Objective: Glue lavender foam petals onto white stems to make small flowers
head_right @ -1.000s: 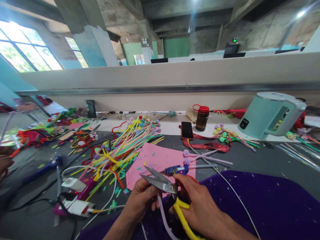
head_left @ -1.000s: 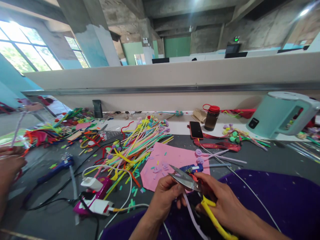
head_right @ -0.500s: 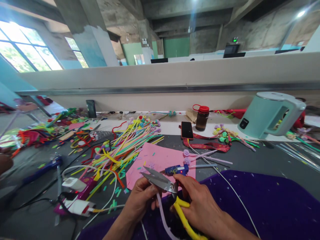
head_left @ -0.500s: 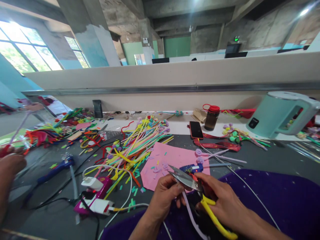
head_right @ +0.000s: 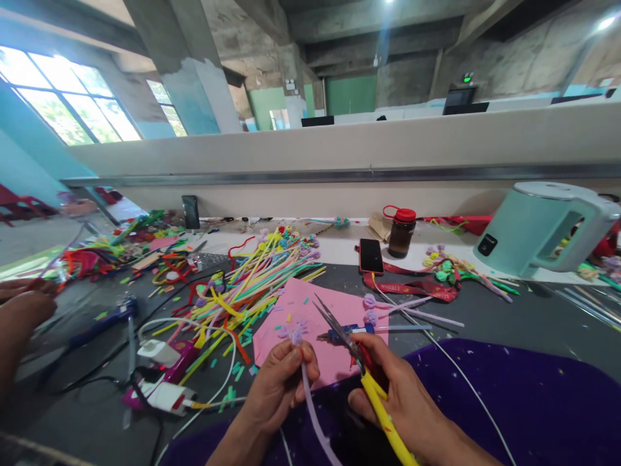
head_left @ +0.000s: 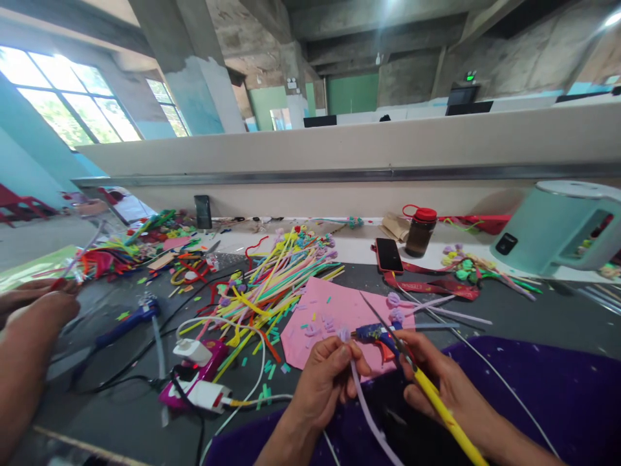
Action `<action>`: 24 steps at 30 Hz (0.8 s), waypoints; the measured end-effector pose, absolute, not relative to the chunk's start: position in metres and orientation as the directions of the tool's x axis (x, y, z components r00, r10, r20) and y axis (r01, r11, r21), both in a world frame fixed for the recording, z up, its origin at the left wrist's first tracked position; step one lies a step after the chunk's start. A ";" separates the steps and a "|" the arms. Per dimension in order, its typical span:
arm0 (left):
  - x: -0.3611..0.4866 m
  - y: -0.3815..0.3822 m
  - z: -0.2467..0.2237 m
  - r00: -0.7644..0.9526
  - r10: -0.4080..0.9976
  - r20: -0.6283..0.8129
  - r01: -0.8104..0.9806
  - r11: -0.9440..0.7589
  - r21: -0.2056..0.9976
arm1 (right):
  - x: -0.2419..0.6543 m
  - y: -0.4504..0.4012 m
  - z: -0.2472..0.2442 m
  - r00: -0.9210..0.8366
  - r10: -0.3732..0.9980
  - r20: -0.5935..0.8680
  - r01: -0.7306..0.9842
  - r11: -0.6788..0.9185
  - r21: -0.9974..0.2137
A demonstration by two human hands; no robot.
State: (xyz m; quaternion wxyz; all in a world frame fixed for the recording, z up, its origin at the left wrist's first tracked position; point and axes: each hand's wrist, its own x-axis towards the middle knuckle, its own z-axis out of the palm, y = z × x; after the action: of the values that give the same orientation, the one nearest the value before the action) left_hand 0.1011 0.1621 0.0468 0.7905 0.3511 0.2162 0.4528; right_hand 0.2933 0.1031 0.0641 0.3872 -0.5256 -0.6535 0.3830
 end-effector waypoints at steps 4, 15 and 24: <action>0.101 0.162 0.045 0.520 0.854 -0.017 -0.575 0.364 0.733 | 0.293 0.106 0.054 -0.117 0.989 0.091 0.357 0.128 -0.925; 0.100 0.163 0.046 0.560 0.828 -0.032 -0.583 0.422 0.694 | 0.285 0.104 0.064 -0.161 0.986 0.045 0.403 0.107 -0.909; 0.101 0.158 0.042 0.603 0.797 -0.037 -0.565 0.459 0.686 | 0.288 0.100 0.054 -0.157 0.977 0.147 0.689 0.215 -0.693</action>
State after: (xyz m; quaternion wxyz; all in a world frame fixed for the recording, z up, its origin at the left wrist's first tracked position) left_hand 0.1010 0.1578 0.0417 0.8349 0.3230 0.1798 0.4079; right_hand 0.2877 0.0995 0.0537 0.2964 -0.5776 -0.7208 0.2429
